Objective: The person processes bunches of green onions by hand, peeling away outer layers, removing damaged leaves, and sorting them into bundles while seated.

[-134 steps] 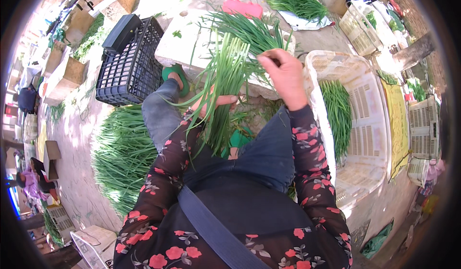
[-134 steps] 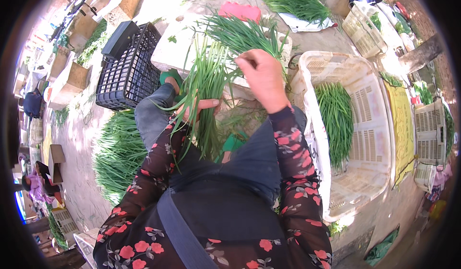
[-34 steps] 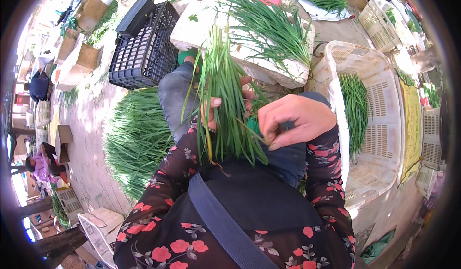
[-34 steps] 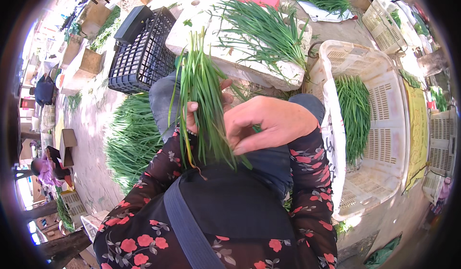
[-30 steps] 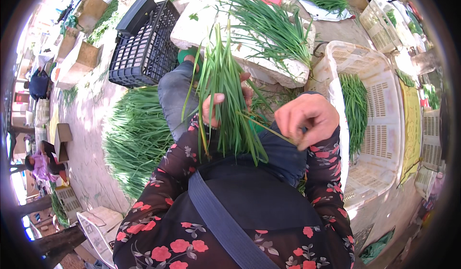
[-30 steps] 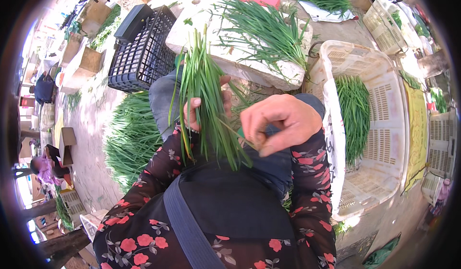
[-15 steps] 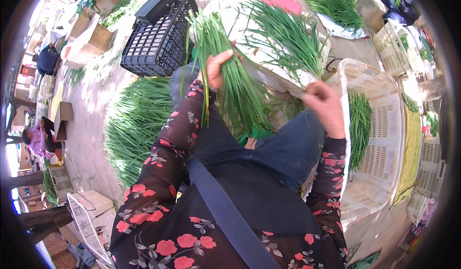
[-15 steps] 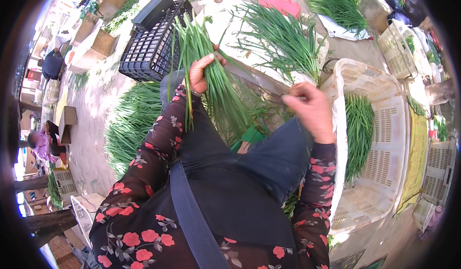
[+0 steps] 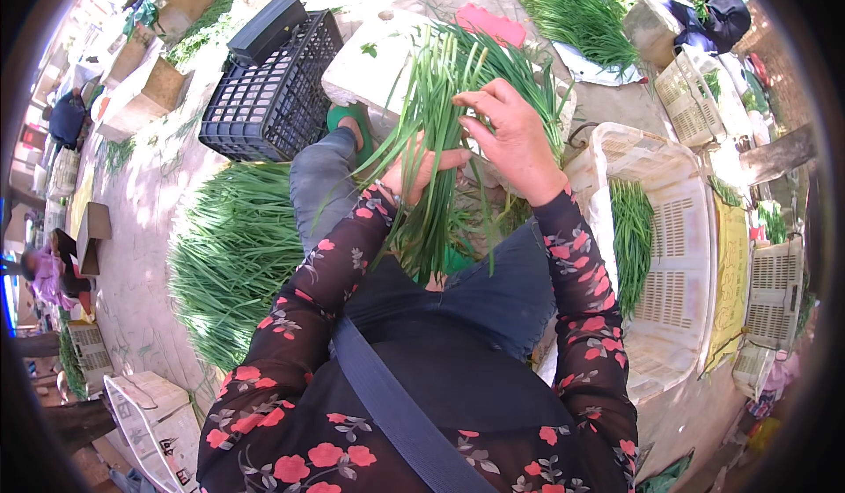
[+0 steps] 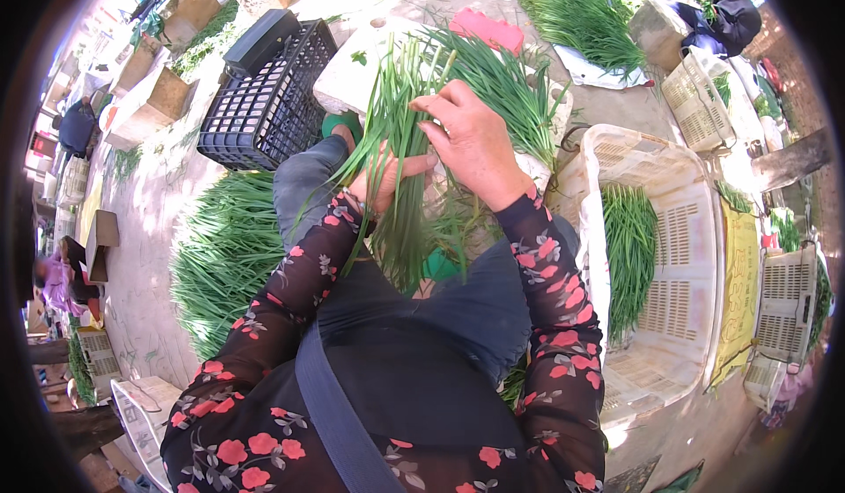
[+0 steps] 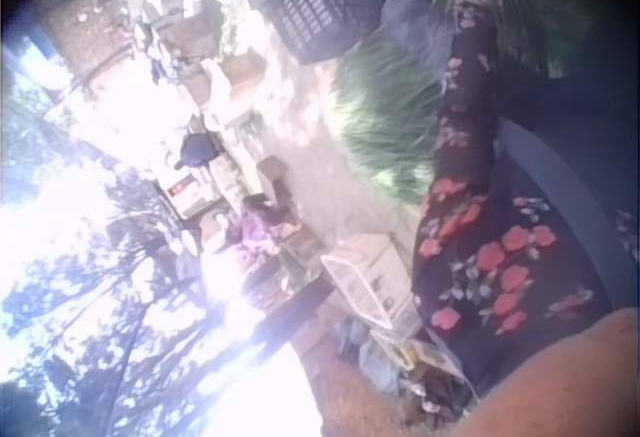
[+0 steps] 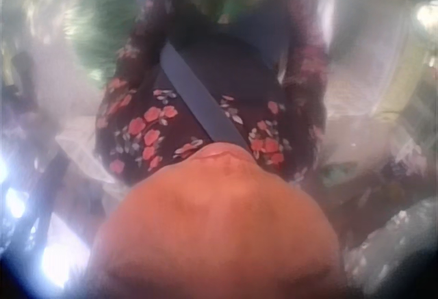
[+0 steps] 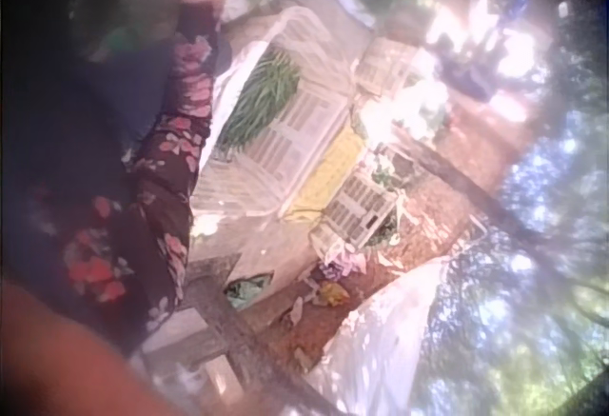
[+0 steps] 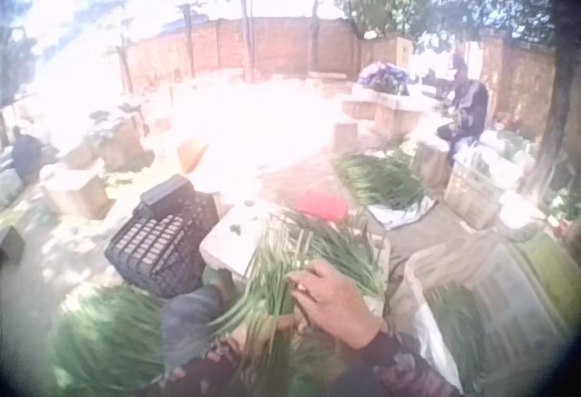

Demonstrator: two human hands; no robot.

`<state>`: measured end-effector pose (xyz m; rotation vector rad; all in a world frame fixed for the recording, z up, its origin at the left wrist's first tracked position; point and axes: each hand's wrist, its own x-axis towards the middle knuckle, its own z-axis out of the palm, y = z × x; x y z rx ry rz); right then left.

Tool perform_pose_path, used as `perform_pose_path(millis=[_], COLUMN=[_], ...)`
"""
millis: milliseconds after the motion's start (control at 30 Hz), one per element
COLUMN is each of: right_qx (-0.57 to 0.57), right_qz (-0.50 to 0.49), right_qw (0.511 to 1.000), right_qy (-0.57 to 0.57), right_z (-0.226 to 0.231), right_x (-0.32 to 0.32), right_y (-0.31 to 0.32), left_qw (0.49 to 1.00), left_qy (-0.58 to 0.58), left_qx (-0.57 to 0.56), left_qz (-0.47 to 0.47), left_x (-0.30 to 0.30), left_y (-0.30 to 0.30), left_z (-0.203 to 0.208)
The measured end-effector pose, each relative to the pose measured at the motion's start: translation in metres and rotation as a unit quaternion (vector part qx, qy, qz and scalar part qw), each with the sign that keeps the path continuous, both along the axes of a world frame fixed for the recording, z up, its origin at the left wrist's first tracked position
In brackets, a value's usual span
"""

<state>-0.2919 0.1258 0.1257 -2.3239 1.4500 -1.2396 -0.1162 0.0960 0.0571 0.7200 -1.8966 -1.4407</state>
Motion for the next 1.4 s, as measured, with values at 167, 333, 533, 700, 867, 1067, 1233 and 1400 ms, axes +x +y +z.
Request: perform_pose_path(millis=[167,333,533,700,867,1067,1233,1400], right_qx=[-0.054,0.140,0.103,0.109,0.263,0.218,0.321,0.174], right_qz=[0.024,0.009,0.059,0.031,-0.169,-0.140,-0.076,-0.251], right_qw=[0.991,0.968,0.787,0.760,0.907,0.898,0.912,0.915], right_qy=[0.122,-0.209,-0.605,-0.641,0.281,-0.355,-0.242,-0.265], right_z=[0.000,0.012,0.024,-0.011,-0.113,-0.026,-0.043,-0.082], right_x=[-0.001,-0.007,-0.057,-0.106,-0.066,-0.047,-0.055,-0.101], right_y=[-0.012,-0.026,-0.037,-0.008,0.042,-0.009,-0.042,-0.063], left_qw=[0.983,0.950,0.943,0.942,0.952,0.974,0.980,0.977], left_qy=[-0.002,0.088,0.097,0.125,0.121,0.047,-0.012,-0.009], left_qx=[0.184,0.298,0.317,0.309,0.281,0.220,0.192,0.206], left_qz=[-0.004,-0.037,-0.006,0.038,0.027,-0.007,-0.052,-0.057], left_x=[-0.002,-0.007,-0.003,0.009,0.013,0.017,0.005,0.009], left_y=[0.009,0.007,0.007,-0.004,-0.012,-0.003,-0.001,-0.002], left_z=[0.014,-0.021,-0.025,-0.041,-0.030,-0.024,-0.021,-0.027])
